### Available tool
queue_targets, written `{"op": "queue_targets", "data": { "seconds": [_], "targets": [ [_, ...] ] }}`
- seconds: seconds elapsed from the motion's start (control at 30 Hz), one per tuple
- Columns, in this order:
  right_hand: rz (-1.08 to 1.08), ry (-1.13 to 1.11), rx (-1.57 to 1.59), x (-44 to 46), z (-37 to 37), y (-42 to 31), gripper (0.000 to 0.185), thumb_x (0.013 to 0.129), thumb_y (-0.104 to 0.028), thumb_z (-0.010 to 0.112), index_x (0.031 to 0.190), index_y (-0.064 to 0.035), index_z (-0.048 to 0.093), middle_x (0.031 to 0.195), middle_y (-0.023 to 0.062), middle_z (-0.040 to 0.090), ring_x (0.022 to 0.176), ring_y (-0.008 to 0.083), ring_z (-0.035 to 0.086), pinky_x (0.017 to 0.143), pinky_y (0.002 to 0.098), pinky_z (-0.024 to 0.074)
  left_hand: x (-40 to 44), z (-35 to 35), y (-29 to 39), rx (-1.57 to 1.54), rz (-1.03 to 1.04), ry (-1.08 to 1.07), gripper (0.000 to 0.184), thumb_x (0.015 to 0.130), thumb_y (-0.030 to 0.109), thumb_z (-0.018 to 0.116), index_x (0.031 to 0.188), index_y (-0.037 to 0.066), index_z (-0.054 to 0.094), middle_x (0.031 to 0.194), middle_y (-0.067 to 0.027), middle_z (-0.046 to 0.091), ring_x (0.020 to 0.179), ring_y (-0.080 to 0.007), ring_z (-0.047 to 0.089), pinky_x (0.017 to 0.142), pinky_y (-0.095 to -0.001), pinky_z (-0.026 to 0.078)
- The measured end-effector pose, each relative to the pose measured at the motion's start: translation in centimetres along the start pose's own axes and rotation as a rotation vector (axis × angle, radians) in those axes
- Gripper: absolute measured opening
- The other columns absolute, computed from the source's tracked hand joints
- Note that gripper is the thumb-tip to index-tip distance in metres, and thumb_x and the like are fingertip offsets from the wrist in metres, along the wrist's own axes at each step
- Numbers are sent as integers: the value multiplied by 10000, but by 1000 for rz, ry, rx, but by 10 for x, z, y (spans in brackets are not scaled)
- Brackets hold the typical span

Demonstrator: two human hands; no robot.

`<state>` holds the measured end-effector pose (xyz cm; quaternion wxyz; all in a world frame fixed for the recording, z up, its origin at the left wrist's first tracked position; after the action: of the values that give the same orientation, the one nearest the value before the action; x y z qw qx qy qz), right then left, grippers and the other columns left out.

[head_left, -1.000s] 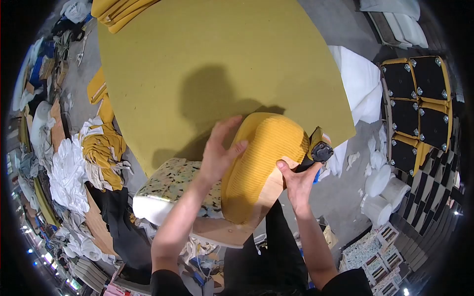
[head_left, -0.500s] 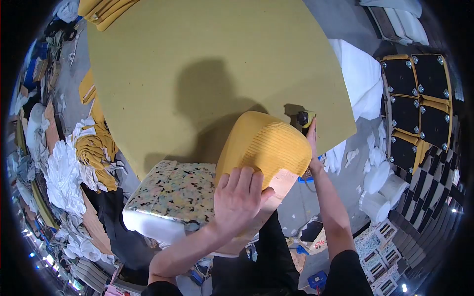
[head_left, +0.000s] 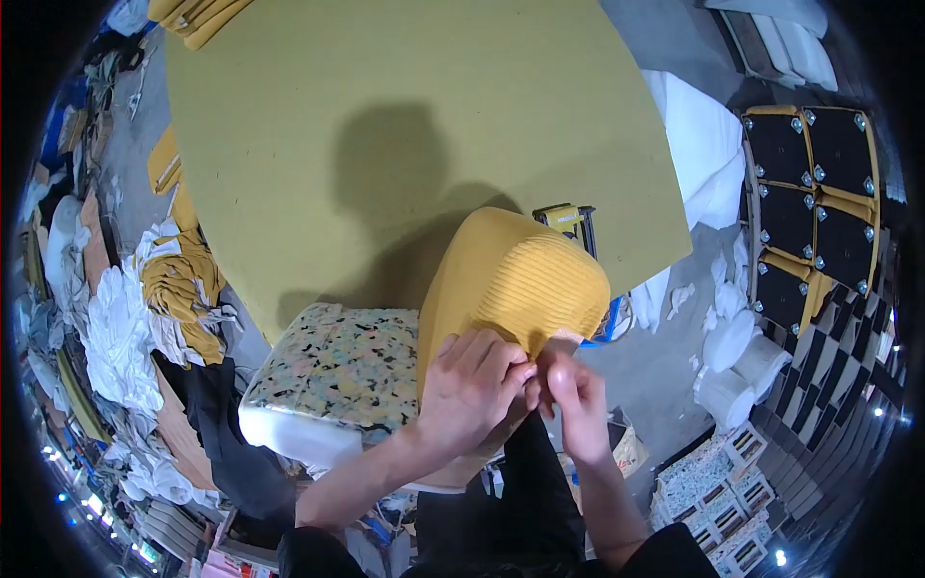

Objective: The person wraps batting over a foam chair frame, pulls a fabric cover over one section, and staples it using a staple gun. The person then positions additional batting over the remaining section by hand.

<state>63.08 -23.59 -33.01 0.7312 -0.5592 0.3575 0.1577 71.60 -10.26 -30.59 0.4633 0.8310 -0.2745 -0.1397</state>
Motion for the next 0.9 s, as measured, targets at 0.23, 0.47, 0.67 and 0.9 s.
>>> {"op": "queue_targets", "data": {
  "seconds": [0.23,0.47,0.67,0.9],
  "targets": [
    [-101,242,189,22,9,-2,196,1003,-66,717,809,-83,694,741,-30,669,611,17,514,569,198,382,-10,-14,9,204,-4,114,190,776,235,779,906,130,688,900,-32,583,725,-247,626,601,-389,521],
    [-606,180,-558,-4,12,-19,186,1018,-102,617,1082,32,729,1036,151,690,808,200,614,716,358,510,-17,6,0,290,96,-186,188,735,208,748,862,104,657,800,-48,520,678,-197,634,552,-348,555],
    [-890,41,-1432,7,56,-14,403,813,-177,729,1155,32,692,1156,242,646,1110,469,621,976,556,498,-21,-3,6,101,310,-67,227,656,176,739,840,78,648,791,-58,538,652,-206,629,568,-353,561],
    [-807,66,-1383,27,45,-10,477,850,-312,728,1254,-63,681,1213,140,675,1118,371,651,965,525,502,-26,1,8,-1,349,-121,276,747,154,725,986,40,649,874,-70,538,694,-185,636,587,-330,552]
  ]
}}
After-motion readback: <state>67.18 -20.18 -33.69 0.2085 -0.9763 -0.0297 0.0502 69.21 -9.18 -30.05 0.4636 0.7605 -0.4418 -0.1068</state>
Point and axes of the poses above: each hand's wrist, its own x-axis towards the middle knuckle, its own z-axis out of the palm, y = z × x, the point moved 8 cm from there along x, towards the middle knuckle
